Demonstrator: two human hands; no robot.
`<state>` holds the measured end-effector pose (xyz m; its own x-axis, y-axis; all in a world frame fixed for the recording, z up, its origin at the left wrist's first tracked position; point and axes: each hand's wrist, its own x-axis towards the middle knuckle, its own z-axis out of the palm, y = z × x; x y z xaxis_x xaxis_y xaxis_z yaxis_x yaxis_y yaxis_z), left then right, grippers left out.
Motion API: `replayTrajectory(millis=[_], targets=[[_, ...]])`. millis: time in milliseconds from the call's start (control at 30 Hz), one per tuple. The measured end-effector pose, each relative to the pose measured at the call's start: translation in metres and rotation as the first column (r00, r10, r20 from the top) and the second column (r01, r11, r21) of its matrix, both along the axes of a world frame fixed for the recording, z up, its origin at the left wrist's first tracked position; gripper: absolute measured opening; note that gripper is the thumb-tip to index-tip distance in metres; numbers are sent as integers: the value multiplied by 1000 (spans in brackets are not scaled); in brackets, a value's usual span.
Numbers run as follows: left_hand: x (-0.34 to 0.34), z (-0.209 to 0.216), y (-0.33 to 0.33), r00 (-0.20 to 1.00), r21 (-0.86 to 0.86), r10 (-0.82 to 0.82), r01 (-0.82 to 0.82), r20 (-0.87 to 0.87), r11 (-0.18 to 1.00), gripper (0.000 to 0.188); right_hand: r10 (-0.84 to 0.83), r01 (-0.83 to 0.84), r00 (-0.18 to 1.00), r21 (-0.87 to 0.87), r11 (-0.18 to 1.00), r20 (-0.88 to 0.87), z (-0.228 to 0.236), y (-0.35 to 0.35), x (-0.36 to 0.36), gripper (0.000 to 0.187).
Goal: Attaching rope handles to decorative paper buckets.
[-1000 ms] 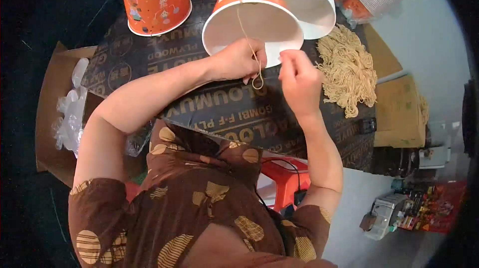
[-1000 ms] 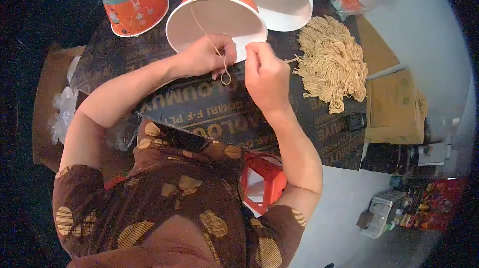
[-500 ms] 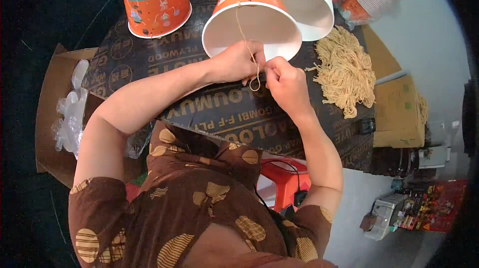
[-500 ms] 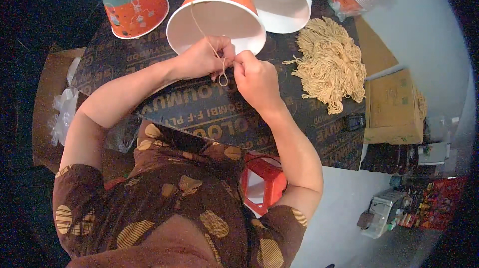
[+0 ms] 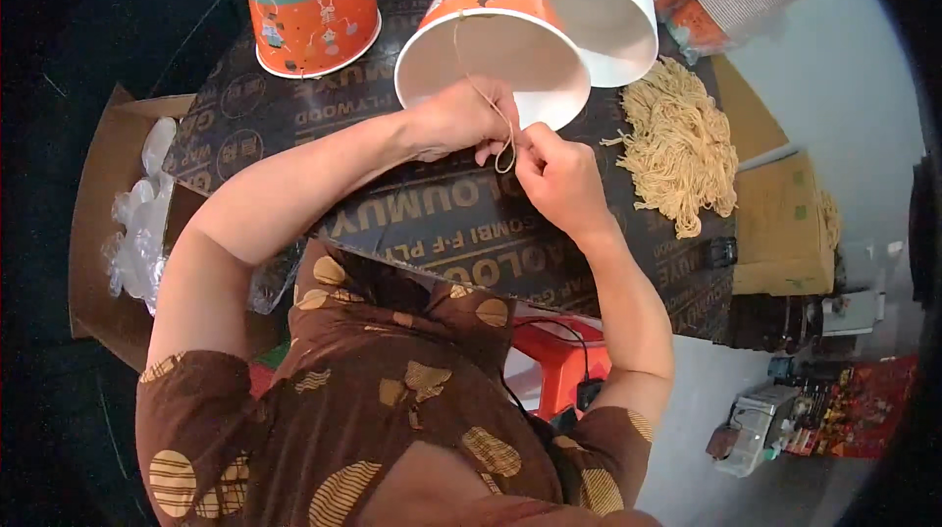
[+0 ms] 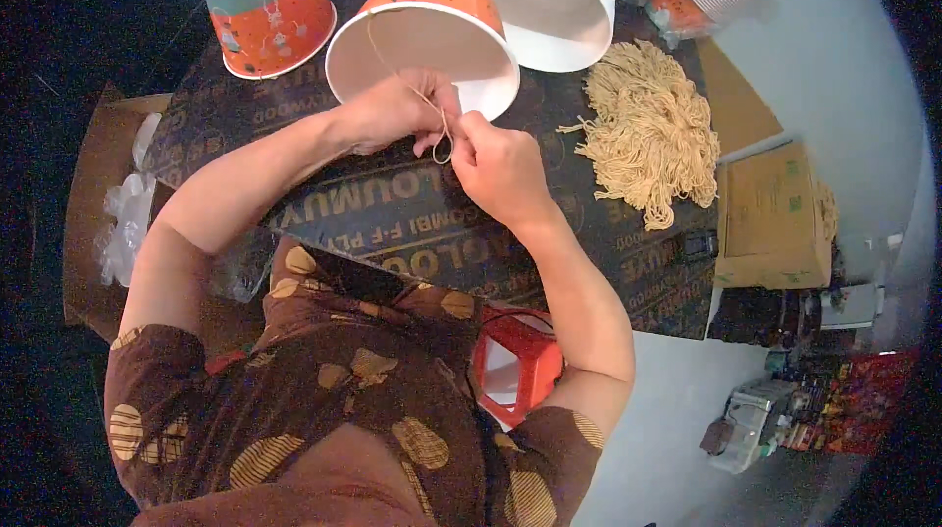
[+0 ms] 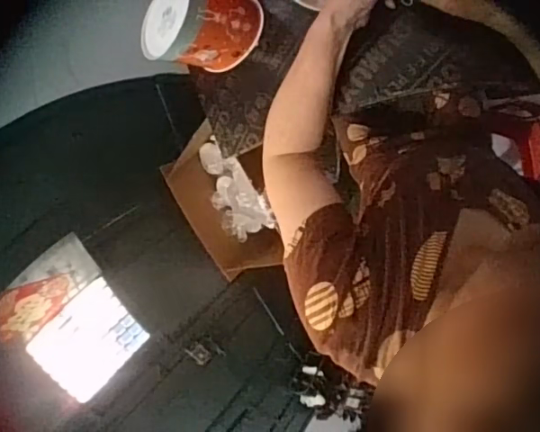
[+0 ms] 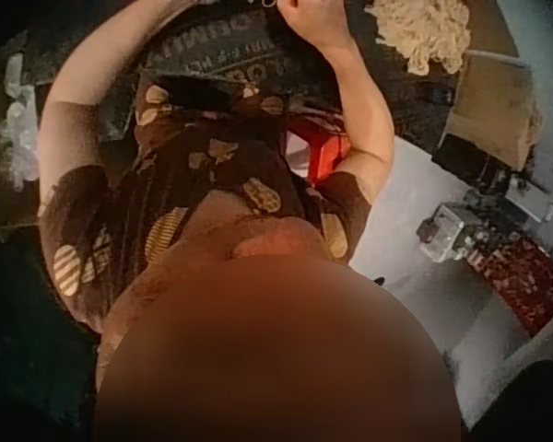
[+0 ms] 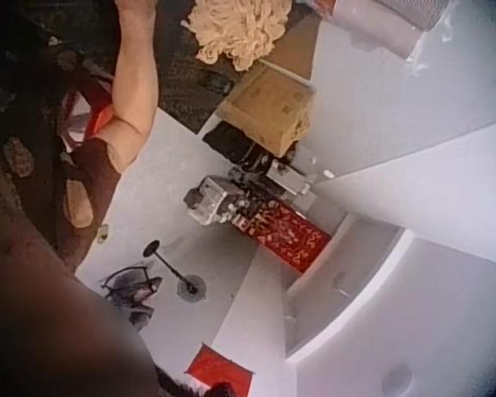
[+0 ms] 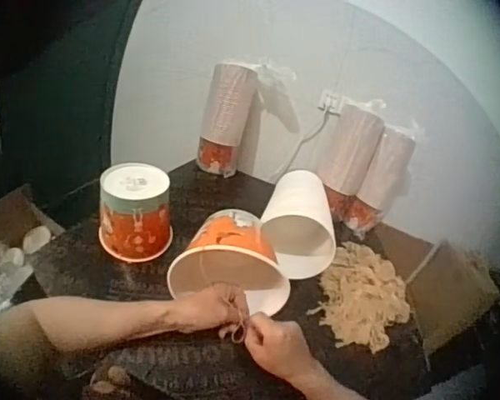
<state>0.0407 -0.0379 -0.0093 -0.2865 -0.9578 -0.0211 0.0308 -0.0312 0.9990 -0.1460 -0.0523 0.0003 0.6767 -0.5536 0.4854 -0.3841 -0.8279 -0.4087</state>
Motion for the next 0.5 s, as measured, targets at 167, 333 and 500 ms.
replayTrajectory(millis=[167, 333, 500], targets=[[-2, 2, 7, 995, -35, 74, -72, 67, 997, 7, -62, 72, 993, -96, 993, 98, 5, 1, 1, 7], [-10, 11, 16, 967, -152, 162, -134, 196, 979, 13, -126, 136, 956, -19, 991, 266, -4, -2, 7, 11], [-16, -3, 14, 902, -499, 315, -136, 295, 856, 9, -128, 167, 943, -106, 980, 306, -11, -9, 11, 11]])
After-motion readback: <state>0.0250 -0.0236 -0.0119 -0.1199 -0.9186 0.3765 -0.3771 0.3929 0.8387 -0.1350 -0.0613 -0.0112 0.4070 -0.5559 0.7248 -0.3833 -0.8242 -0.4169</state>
